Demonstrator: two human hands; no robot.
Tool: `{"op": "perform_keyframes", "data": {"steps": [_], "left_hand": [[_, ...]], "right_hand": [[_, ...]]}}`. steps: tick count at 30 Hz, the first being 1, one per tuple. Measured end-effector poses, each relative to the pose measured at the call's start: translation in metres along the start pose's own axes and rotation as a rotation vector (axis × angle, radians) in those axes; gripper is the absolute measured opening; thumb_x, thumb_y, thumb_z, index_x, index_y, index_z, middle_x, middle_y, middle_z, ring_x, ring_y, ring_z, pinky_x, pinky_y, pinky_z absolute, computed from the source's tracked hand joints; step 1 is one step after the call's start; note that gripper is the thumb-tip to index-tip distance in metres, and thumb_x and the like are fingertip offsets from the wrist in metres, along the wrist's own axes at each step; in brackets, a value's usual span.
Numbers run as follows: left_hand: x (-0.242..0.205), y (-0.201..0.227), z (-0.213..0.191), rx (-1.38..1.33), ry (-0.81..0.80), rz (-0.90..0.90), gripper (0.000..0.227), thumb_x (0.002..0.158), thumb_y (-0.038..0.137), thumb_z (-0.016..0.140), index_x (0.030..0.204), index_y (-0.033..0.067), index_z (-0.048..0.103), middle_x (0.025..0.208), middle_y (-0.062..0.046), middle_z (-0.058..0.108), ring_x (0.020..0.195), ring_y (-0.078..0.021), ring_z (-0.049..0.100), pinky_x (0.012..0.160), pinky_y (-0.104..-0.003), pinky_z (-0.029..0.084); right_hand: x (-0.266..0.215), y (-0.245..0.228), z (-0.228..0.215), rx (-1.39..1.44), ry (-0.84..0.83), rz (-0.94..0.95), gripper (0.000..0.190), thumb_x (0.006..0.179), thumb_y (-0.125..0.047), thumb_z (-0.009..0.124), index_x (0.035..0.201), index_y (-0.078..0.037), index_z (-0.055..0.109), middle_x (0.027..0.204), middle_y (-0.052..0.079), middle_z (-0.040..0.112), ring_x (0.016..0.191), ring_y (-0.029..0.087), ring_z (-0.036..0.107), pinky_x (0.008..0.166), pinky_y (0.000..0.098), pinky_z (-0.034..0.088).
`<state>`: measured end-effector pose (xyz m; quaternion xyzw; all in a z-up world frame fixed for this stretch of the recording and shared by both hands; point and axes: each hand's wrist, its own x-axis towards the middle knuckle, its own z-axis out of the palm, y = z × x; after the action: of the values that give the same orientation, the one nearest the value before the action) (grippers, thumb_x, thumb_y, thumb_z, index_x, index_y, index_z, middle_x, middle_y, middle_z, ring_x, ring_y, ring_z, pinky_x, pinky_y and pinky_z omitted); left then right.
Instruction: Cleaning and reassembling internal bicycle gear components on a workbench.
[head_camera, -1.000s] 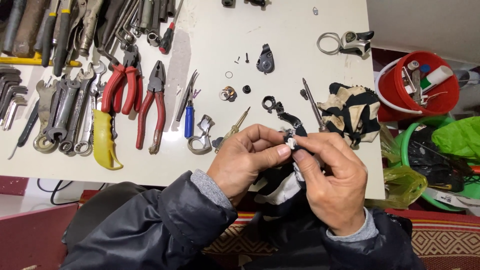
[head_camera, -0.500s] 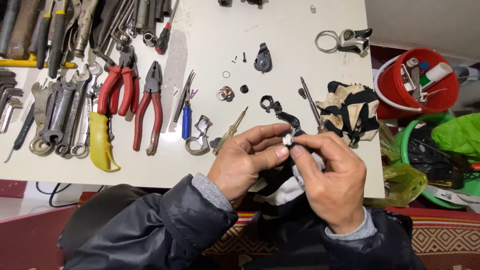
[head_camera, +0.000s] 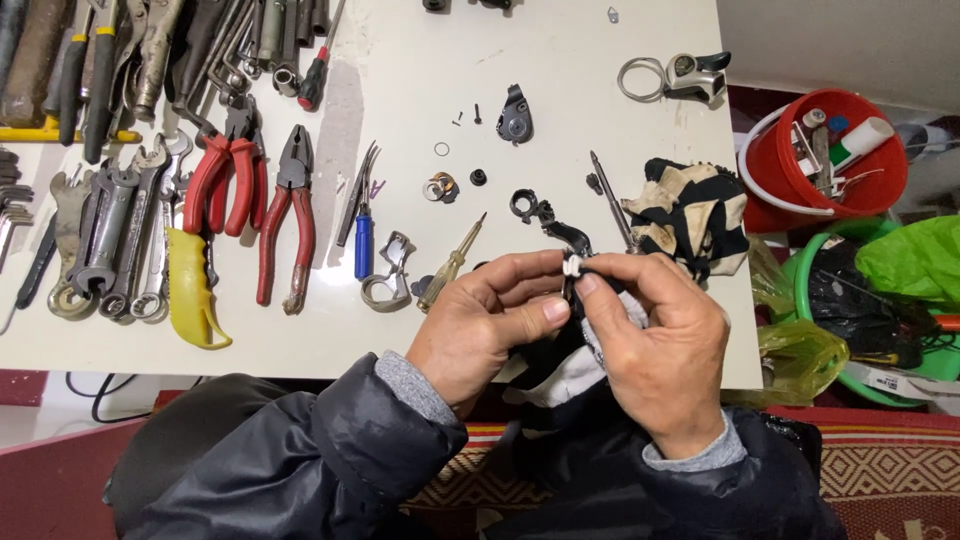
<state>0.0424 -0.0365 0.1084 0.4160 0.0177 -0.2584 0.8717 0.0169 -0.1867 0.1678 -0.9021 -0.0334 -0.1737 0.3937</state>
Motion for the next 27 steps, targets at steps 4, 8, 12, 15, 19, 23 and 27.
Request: {"op": "perform_keyframes", "data": {"steps": [4, 8, 12, 15, 19, 23, 27], "left_hand": [[0.000, 0.003, 0.004, -0.026, 0.024, -0.023, 0.048, 0.085, 0.001, 0.071, 0.132, 0.0013, 0.064, 0.111, -0.016, 0.071, 0.103, -0.0199, 0.067, 0.095, -0.032, 0.058], [0.000, 0.007, 0.007, -0.058, 0.085, -0.031, 0.047, 0.084, 0.003, 0.072, 0.132, 0.0036, 0.067, 0.111, -0.012, 0.070, 0.106, -0.0187, 0.065, 0.098, -0.031, 0.055], [-0.001, 0.005, 0.005, -0.053, 0.026, 0.008, 0.047, 0.086, 0.004, 0.070, 0.133, 0.0028, 0.065, 0.115, -0.014, 0.072, 0.108, -0.0187, 0.066, 0.100, -0.031, 0.054], [0.002, -0.006, 0.001, -0.089, 0.016, 0.012, 0.047, 0.085, 0.002, 0.072, 0.131, 0.0009, 0.065, 0.117, -0.014, 0.072, 0.111, -0.0205, 0.067, 0.102, -0.034, 0.055], [0.002, 0.000, 0.006, -0.107, 0.037, -0.017, 0.050, 0.085, 0.002, 0.071, 0.134, 0.0019, 0.064, 0.115, -0.013, 0.071, 0.108, -0.0173, 0.065, 0.101, -0.031, 0.054], [0.001, 0.005, 0.009, -0.124, 0.074, -0.026, 0.048, 0.085, 0.000, 0.070, 0.132, 0.0008, 0.065, 0.114, -0.017, 0.072, 0.106, -0.0222, 0.067, 0.099, -0.033, 0.056], [0.000, 0.006, 0.010, -0.096, 0.122, -0.025, 0.046, 0.083, 0.000, 0.072, 0.129, 0.0000, 0.068, 0.109, -0.017, 0.074, 0.099, -0.0214, 0.069, 0.096, -0.032, 0.058]], "right_hand": [[-0.002, -0.003, 0.001, -0.064, 0.049, -0.011, 0.011, 0.092, -0.009, 0.071, 0.101, -0.004, 0.075, 0.089, 0.007, 0.072, 0.081, 0.018, 0.066, 0.074, 0.0304, 0.053], [-0.005, -0.005, 0.001, -0.033, 0.006, -0.066, 0.010, 0.091, -0.009, 0.070, 0.100, -0.004, 0.074, 0.085, 0.007, 0.068, 0.072, 0.017, 0.062, 0.065, 0.0293, 0.049], [-0.004, -0.004, 0.001, 0.054, -0.009, -0.058, 0.011, 0.092, -0.008, 0.069, 0.100, -0.004, 0.075, 0.086, 0.007, 0.068, 0.070, 0.015, 0.060, 0.062, 0.0281, 0.046], [-0.001, -0.003, -0.002, -0.020, 0.022, -0.053, 0.012, 0.093, -0.009, 0.070, 0.102, -0.002, 0.074, 0.093, 0.011, 0.072, 0.084, 0.021, 0.068, 0.073, 0.0316, 0.054], [-0.003, -0.003, 0.000, -0.056, 0.059, -0.068, 0.011, 0.093, -0.008, 0.071, 0.102, -0.003, 0.075, 0.093, 0.010, 0.072, 0.081, 0.019, 0.066, 0.073, 0.0306, 0.051], [-0.004, 0.000, -0.002, 0.105, -0.027, -0.054, 0.013, 0.092, -0.006, 0.070, 0.104, -0.003, 0.075, 0.089, 0.008, 0.068, 0.073, 0.015, 0.061, 0.064, 0.0264, 0.047], [-0.002, 0.001, 0.000, 0.216, -0.073, -0.006, 0.014, 0.092, -0.003, 0.069, 0.105, 0.000, 0.073, 0.093, 0.010, 0.071, 0.083, 0.017, 0.067, 0.074, 0.0257, 0.054]]}}
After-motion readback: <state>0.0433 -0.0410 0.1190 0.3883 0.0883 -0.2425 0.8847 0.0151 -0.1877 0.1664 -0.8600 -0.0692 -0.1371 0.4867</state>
